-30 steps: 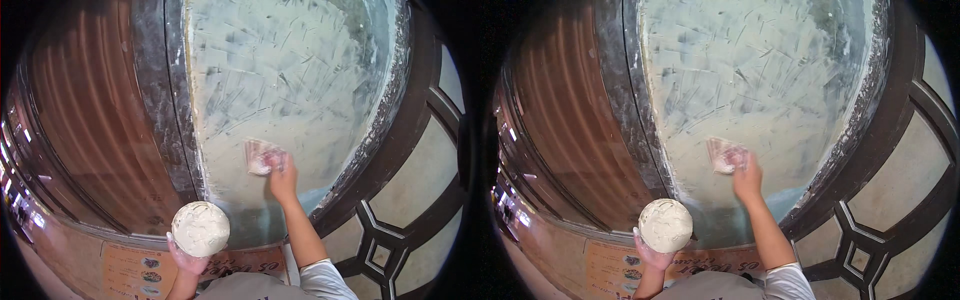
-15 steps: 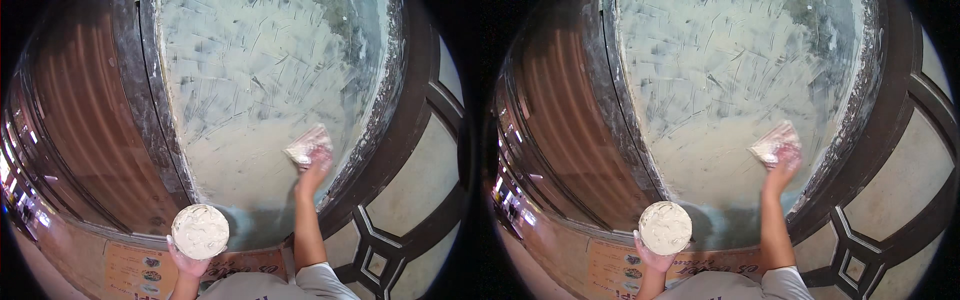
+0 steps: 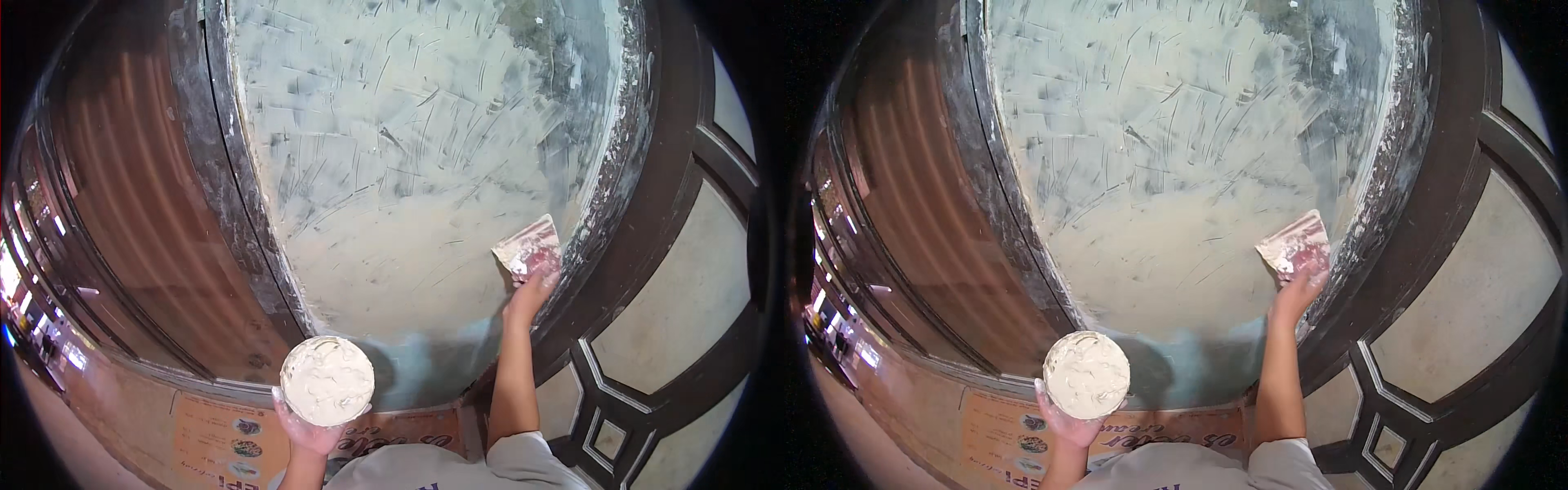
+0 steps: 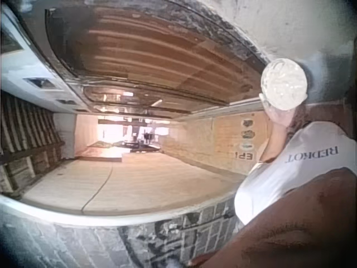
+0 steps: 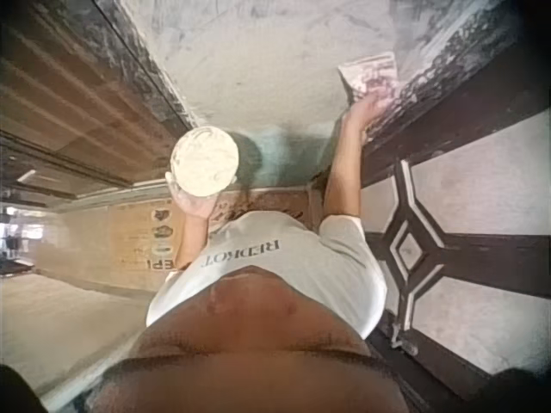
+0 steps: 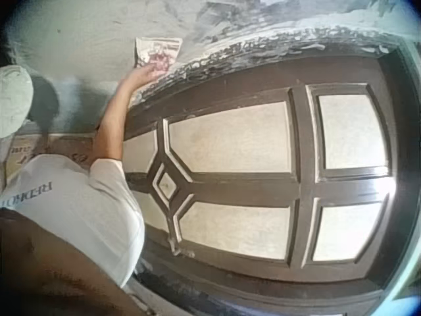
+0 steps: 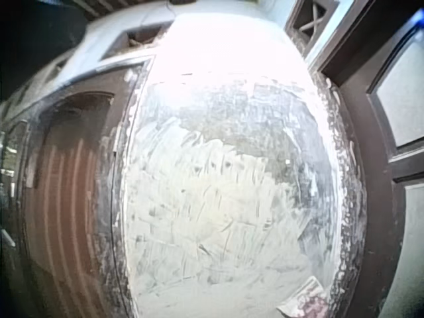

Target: The person applies plaster to a wall surface using a spreader, repeatedly dipping the spreader into a tub of white plaster held in the other hand.

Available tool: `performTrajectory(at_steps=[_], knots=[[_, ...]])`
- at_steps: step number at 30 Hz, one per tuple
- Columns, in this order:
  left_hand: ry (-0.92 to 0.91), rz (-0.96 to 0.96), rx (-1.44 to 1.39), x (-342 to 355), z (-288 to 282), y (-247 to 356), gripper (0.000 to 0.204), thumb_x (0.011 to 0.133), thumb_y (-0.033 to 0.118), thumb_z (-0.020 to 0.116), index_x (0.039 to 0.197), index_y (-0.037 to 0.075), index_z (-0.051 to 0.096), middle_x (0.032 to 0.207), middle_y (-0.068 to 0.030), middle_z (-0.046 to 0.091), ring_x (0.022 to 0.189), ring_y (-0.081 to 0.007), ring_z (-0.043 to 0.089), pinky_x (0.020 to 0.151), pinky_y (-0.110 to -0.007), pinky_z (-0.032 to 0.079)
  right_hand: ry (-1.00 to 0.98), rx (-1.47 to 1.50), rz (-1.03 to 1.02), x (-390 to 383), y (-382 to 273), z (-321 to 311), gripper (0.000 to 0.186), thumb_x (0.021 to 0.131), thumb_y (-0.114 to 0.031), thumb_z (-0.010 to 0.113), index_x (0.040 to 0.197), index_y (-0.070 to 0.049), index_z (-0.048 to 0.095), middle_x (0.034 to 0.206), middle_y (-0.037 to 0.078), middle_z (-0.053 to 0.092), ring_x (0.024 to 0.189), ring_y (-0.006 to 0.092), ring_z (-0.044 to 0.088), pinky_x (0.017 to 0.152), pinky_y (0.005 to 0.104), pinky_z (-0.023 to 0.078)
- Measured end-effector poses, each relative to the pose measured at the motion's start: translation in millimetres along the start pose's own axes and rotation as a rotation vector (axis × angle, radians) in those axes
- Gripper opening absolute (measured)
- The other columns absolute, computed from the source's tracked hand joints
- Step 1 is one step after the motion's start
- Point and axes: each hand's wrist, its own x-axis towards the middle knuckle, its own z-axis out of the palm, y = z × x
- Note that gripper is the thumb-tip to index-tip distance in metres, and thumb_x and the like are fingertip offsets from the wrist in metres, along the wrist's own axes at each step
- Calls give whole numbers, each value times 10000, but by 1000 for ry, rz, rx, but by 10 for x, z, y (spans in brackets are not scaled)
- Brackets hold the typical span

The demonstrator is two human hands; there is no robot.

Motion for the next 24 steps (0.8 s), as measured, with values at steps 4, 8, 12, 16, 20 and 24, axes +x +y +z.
performTrajectory(at_steps=[4,8,12,16,20,24], knots=[[-48,23,366,63,-89,-54,910,877,768,376,1589,249,148,1650,-116,95,1477,-464,159,1020,-798,273,-414,-525,-113,-276,-37,23,537,1016,-183,495,1456,75,326,1447,243,449,1280,323,508,1051,389,423],[-18,-12,335,107,-86,-156,914,875,769,381,1588,244,154,1648,-120,102,1473,-469,168,1008,-795,292,-585,-820,-200,-284,40,41,463,997,-153,498,1365,111,402,1396,277,488,1262,391,529,1013,396,441],[-44,7,327,77,-75,-165,910,880,758,390,1587,238,152,1647,-126,98,1471,-477,165,1013,-799,287,-23,3,-51,2,164,-75,430,1033,-188,470,1404,24,426,1410,252,483,1254,355,530,1033,421,435],[-25,-64,1,158,-49,-343,901,887,746,395,1587,236,149,1646,-129,99,1472,-481,158,1018,-805,277,-295,-964,-626,-48,673,-414,514,988,-213,565,1420,25,417,1388,268,479,1227,341,536,1030,385,440],[22,-85,-68,180,38,-459,886,890,738,404,1584,243,162,1645,-127,106,1467,-486,168,1009,-812,283,-390,-805,-364,-202,400,-225,556,990,-211,558,1439,69,385,1329,285,512,1189,351,538,1021,378,432],[-12,-66,-13,161,17,-483,893,883,745,407,1585,250,164,1645,-123,117,1468,-475,181,1025,-801,275,-6,-229,-110,-50,188,-253,502,1007,-209,538,1378,109,424,1343,303,517,1217,382,538,1036,421,420]])
